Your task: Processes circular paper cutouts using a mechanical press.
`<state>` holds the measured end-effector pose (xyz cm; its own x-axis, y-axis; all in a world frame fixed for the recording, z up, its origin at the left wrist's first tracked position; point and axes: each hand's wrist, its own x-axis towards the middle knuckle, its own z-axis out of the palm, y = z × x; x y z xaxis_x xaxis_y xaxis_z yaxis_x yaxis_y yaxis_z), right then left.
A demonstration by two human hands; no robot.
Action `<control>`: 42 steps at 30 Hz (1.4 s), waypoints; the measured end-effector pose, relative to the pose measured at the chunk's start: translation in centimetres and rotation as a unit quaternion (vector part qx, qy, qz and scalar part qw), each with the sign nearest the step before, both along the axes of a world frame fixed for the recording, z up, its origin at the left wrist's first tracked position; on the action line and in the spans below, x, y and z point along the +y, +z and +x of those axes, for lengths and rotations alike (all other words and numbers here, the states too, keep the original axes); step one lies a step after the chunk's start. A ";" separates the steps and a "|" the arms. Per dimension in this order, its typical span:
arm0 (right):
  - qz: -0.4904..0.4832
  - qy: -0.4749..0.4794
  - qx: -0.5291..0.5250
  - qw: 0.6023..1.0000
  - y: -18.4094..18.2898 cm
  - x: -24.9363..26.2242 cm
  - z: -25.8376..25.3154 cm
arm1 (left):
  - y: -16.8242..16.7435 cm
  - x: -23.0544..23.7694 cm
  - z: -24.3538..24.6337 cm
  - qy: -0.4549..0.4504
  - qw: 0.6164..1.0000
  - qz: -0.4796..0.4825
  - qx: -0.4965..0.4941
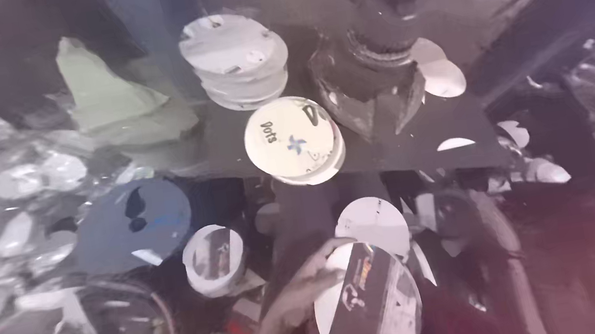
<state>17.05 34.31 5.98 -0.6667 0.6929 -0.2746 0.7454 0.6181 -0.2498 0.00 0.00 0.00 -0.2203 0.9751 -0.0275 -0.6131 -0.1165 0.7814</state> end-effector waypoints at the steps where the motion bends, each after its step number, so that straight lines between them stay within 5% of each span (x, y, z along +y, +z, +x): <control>1: 0.038 0.010 0.030 0.999 -3.8 0.5 -0.2 | 0.1 0.0 0.4 0.003 1.000 -0.001 -0.008; 3: 0.060 0.024 0.103 0.993 -9.3 0.9 -0.7 | 0.5 -0.3 0.7 0.013 1.000 -0.002 -0.015; 5: 0.040 0.031 0.100 0.994 -10.1 1.0 -1.3 | 0.7 -0.7 0.5 0.030 0.999 0.004 -0.009; 9: 0.010 0.079 0.185 0.980 -0.6 -1.1 -3.2 | 1.5 -2.2 -0.1 0.213 0.977 -0.007 0.019; 12: 0.074 0.172 0.331 0.925 6.0 -4.1 -6.4 | 2.5 -2.3 -1.7 0.413 0.908 -0.047 0.040; 17: 0.095 0.369 0.374 0.846 5.9 -11.9 -18.5 | 4.7 -2.3 -4.3 0.548 0.832 0.037 -0.078; 20: 0.065 0.426 0.228 0.873 4.4 -16.0 -22.0 | 5.6 -3.1 -4.3 0.567 0.792 0.114 -0.193; 27: 0.241 0.429 0.451 0.744 2.5 -15.4 -20.9 | 4.3 -2.7 -4.0 0.542 0.804 0.136 -0.205; 34: -0.004 0.444 0.304 0.843 4.9 -13.6 -21.2 | 4.1 -1.5 -3.9 0.554 0.814 0.090 -0.149; 36: 0.104 0.440 0.411 0.791 4.2 -12.9 -21.5 | 4.4 -2.1 -3.7 0.551 0.811 0.122 -0.158; 38: 0.262 0.438 0.540 0.669 3.2 -11.9 -21.6 | 4.4 -2.7 -3.7 0.521 0.811 0.191 -0.185; 40: 0.303 0.504 0.575 0.569 2.7 -11.8 -20.3 | 4.5 -2.5 -3.4 0.512 0.811 0.203 -0.198; 42: 0.285 0.607 0.532 0.517 2.5 -12.7 -18.1 | 4.8 -1.7 -3.1 0.515 0.823 0.156 -0.183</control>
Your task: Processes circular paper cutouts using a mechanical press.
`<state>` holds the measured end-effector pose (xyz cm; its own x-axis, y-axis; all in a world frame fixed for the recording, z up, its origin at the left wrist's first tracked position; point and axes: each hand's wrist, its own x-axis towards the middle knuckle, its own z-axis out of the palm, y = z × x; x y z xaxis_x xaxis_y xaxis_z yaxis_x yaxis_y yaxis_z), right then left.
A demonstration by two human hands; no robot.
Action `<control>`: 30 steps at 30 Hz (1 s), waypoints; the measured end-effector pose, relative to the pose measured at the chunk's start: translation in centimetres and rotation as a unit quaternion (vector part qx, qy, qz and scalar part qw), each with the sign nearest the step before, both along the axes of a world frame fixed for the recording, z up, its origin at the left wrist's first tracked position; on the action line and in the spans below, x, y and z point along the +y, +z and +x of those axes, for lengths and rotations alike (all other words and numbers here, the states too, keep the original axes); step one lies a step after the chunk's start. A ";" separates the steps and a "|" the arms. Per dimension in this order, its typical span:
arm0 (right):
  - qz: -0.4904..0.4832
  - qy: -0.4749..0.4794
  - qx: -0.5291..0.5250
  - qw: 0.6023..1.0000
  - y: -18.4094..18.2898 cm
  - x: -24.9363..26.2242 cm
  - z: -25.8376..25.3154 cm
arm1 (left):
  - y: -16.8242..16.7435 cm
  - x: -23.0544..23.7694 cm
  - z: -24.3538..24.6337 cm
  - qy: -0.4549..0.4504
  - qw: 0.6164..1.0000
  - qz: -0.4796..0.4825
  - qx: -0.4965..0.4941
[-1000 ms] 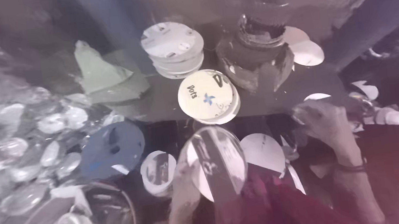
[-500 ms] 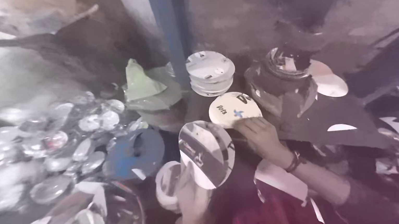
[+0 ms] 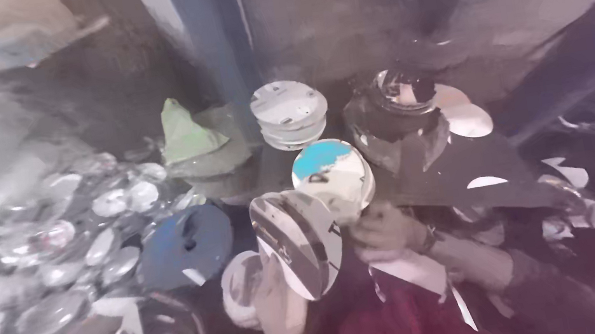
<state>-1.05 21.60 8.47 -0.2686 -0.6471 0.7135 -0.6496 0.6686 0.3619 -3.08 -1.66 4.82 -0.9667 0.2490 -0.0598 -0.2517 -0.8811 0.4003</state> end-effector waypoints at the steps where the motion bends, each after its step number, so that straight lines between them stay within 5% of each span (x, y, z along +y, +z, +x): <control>1: 0.023 0.039 -0.033 0.998 0.0 -0.4 0.8 | 0.2 0.5 0.2 -0.008 1.000 -0.016 -0.004; 4: -0.041 0.059 -0.127 0.989 1.0 0.1 2.7 | -0.3 1.0 0.4 -0.050 0.997 -0.052 0.005; 7: -0.240 -0.187 -0.163 0.938 5.5 2.9 2.2 | -0.6 0.7 1.2 -0.070 0.995 -0.067 0.000; 9: -0.234 -0.350 -0.091 0.903 7.6 6.8 0.1 | -0.5 0.8 2.6 -0.084 0.987 -0.138 0.027; 11: -0.200 -0.416 -0.098 0.881 8.6 11.3 -1.5 | -0.3 1.0 4.3 -0.109 0.955 -0.262 0.089; 13: -0.162 -0.450 -0.158 0.864 9.0 14.0 -2.6 | -0.7 1.1 5.4 -0.209 0.925 -0.284 0.140; 15: -0.130 -0.454 -0.179 0.863 8.6 15.4 -3.3 | -0.8 1.4 6.3 -0.293 0.914 -0.240 0.144; 18: -0.073 -0.454 -0.071 0.885 6.7 16.1 -1.5 | -1.9 1.7 6.5 -0.359 0.911 -0.154 0.129; 21: -0.055 -0.410 0.044 0.910 4.0 16.1 4.2 | -1.6 1.8 5.9 -0.337 0.920 -0.158 0.124; 24: -0.064 -0.424 -0.049 0.902 -0.1 17.4 9.1 | 0.2 4.3 4.8 -0.274 0.931 -0.185 0.155; 28: -0.396 -0.330 -0.264 0.815 0.5 14.7 11.2 | 3.9 12.5 2.5 -0.157 0.938 -0.231 0.204; 30: -0.559 -0.164 -0.400 0.708 3.7 12.4 11.5 | 4.7 16.8 1.7 -0.089 0.932 -0.263 0.234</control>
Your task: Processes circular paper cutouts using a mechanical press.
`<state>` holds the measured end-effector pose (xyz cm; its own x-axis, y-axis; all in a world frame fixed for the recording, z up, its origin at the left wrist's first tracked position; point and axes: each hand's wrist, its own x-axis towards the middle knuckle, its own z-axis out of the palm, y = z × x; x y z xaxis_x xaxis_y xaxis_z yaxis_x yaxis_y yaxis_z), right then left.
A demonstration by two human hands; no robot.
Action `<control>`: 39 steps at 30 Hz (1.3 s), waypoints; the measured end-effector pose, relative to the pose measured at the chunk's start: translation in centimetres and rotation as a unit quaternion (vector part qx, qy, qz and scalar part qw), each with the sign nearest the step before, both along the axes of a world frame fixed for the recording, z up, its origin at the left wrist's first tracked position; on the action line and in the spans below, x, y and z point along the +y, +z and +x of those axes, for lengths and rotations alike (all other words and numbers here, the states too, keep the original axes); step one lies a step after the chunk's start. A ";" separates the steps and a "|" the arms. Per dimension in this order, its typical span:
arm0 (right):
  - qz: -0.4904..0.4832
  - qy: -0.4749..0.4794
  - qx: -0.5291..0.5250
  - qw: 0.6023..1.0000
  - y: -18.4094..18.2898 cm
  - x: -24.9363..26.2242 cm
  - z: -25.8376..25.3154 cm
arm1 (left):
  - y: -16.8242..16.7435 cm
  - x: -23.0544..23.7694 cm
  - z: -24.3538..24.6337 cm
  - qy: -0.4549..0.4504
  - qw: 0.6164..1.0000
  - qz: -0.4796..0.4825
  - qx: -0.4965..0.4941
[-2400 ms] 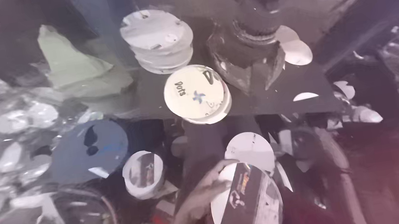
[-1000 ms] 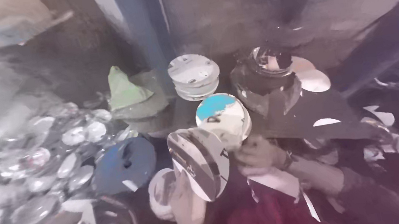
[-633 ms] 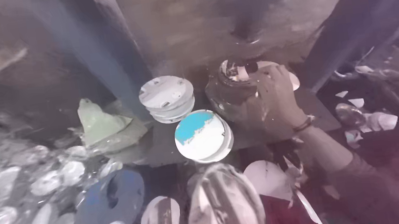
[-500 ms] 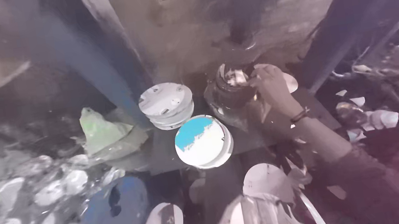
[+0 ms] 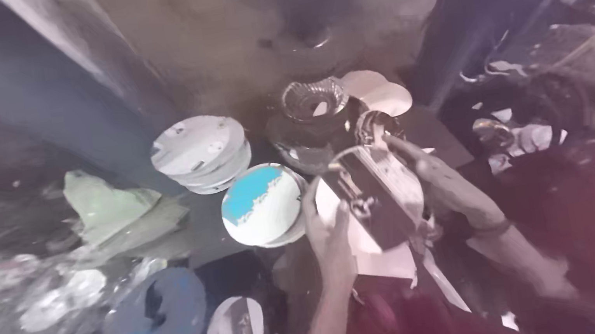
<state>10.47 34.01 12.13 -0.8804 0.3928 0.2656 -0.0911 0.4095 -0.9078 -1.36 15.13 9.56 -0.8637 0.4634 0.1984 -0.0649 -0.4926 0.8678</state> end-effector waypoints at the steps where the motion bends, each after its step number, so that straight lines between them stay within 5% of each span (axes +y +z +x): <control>1: -0.058 0.001 0.012 0.998 1.1 -1.1 -0.4 | 0.4 1.9 0.0 0.035 0.999 -0.004 0.012; 5: -0.003 -0.235 0.175 0.956 0.5 -2.6 -4.4 | 2.0 5.8 1.3 0.097 0.995 0.022 0.025; 7: 0.010 -0.282 0.195 0.939 0.1 -2.6 -5.2 | 2.3 6.3 1.2 0.121 0.992 0.018 0.030; 10: 0.061 -0.181 0.072 0.979 1.3 -1.2 -3.4 | 2.1 5.7 -0.2 0.147 0.987 -0.034 0.064; 13: -0.025 -0.095 -0.019 0.995 3.1 1.9 -3.8 | 2.6 5.0 -2.1 0.095 0.993 -0.039 0.049; 19: -0.094 -0.149 -0.013 0.984 3.6 10.4 -12.5 | 3.8 1.5 -4.5 0.065 0.997 -0.040 0.006; 28: -0.033 -0.156 -0.084 0.984 4.6 11.0 -19.0 | 1.4 -7.0 -4.6 0.108 0.992 -0.058 0.004; 33: -0.098 -0.248 -0.025 0.963 4.5 9.4 -14.0 | -0.3 -10.0 -3.7 0.075 0.996 -0.048 0.022; 36: -0.058 -0.240 0.062 0.967 3.0 6.6 -6.2 | -2.8 -11.9 -2.4 -0.081 0.994 -0.065 0.046; 39: -0.073 -0.129 -0.069 0.987 1.2 1.3 1.7 | -5.5 -11.5 -0.9 -0.238 0.952 -0.172 0.086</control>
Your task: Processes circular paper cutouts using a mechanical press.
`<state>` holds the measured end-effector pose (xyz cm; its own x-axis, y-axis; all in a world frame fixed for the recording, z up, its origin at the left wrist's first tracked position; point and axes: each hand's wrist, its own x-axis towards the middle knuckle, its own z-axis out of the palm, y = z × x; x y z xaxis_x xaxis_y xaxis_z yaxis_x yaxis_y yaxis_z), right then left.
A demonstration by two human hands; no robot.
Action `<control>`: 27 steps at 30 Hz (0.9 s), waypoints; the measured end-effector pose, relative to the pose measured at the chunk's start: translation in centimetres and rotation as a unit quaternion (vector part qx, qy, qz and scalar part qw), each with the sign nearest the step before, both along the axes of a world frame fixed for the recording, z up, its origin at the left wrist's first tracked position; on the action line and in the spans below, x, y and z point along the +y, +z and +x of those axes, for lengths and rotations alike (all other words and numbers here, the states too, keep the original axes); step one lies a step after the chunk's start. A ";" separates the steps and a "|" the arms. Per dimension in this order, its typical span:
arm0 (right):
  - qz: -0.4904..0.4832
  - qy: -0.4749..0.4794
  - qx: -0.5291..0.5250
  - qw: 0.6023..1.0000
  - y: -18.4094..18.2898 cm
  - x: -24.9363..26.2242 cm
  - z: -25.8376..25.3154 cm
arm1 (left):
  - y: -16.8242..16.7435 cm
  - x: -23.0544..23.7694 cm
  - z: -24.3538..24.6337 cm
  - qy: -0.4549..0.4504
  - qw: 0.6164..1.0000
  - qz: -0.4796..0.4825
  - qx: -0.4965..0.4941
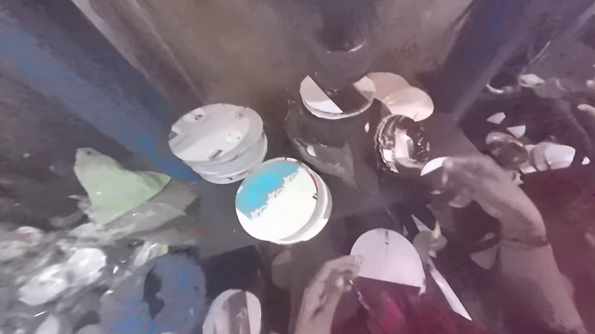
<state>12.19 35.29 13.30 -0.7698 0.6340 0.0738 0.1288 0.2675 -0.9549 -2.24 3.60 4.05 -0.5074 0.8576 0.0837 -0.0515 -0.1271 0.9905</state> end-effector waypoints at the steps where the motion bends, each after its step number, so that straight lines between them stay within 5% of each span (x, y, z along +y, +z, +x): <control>1: -0.009 0.044 -0.063 0.997 -1.2 -1.4 1.5 | -0.6 0.7 0.4 -0.018 0.997 -0.064 0.038; 6: 0.081 0.090 -0.329 0.937 -9.2 -5.7 3.1 | -2.4 6.0 0.9 -0.059 0.917 -0.341 0.199; 10: 0.075 0.103 -0.332 0.935 -10.8 -7.4 1.4 | -2.6 8.0 0.6 -0.111 0.880 -0.405 0.223; 20: 0.137 0.128 -0.052 0.981 -11.8 -8.7 -2.2 | -1.4 4.0 -0.4 0.094 0.975 -0.166 0.117; 27: 0.219 0.121 -0.069 0.966 -15.0 -9.5 -3.1 | -4.1 -3.2 -0.7 0.159 0.979 -0.125 0.034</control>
